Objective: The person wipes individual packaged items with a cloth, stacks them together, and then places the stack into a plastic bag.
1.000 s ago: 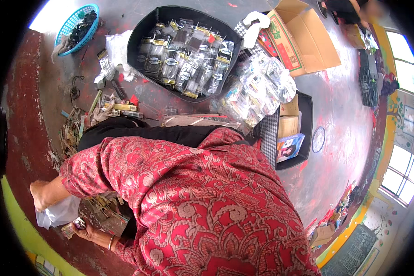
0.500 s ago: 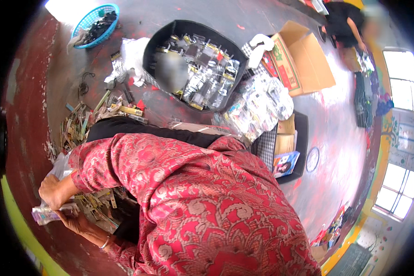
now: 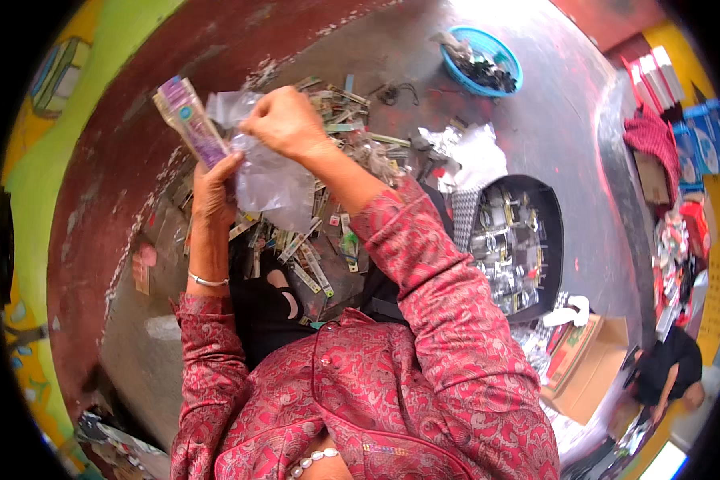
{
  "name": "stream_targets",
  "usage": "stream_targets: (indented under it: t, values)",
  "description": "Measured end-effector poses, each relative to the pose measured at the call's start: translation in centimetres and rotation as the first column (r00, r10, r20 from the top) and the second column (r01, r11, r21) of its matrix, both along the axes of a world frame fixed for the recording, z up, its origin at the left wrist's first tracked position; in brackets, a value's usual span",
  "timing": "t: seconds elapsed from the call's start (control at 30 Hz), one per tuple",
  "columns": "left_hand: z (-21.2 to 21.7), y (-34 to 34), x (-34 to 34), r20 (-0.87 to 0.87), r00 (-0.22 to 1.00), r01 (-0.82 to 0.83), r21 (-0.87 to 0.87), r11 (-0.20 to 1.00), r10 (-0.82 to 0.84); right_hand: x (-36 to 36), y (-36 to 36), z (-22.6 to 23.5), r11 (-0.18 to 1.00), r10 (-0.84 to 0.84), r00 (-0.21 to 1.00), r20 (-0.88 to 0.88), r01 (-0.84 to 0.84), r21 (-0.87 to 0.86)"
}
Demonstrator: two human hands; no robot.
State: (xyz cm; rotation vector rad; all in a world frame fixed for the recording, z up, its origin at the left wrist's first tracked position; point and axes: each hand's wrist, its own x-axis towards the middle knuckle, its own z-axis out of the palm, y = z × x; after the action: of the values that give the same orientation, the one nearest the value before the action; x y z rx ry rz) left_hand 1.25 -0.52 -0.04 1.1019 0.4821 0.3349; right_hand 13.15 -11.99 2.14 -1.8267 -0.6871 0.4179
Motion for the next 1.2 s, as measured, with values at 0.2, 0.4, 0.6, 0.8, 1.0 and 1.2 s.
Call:
stream_targets:
  t: [0.2,0.4,0.6,0.8,1.0,1.2]
  values:
    - [1.0,0.7,-0.9,-0.007,1.000,-0.003,0.048,0.999,0.004,0.6,-0.7,1.7,0.944,0.067,0.903,-0.425,0.081,0.319]
    - [-0.2,1.4,-0.4,0.031,0.996,-0.082,-0.098,0.992,0.085,2.5,-2.3,2.4,0.908,-0.027,0.842,-0.539,0.246,0.339]
    - [0.7,1.6,-1.2,0.016,1.000,0.025,-0.004,1.000,-0.024,-0.5,-0.1,2.1,0.997,0.080,0.916,-0.393,-0.082,0.012]
    - [0.2,2.0,-0.8,0.075,0.987,-0.139,-0.021,0.990,0.140,0.8,-1.1,1.8,0.978,0.126,0.932,-0.340,-0.059,0.202]
    - [-0.3,2.5,-1.0,0.014,0.957,-0.288,-0.044,0.957,0.289,1.0,-1.4,2.1,0.975,-0.001,0.902,-0.431,0.097,0.200]
    - [-0.8,4.4,-1.0,-0.057,0.776,-0.630,-0.005,0.777,0.629,3.4,-3.0,1.5,0.953,-0.275,0.950,-0.145,0.289,0.087]
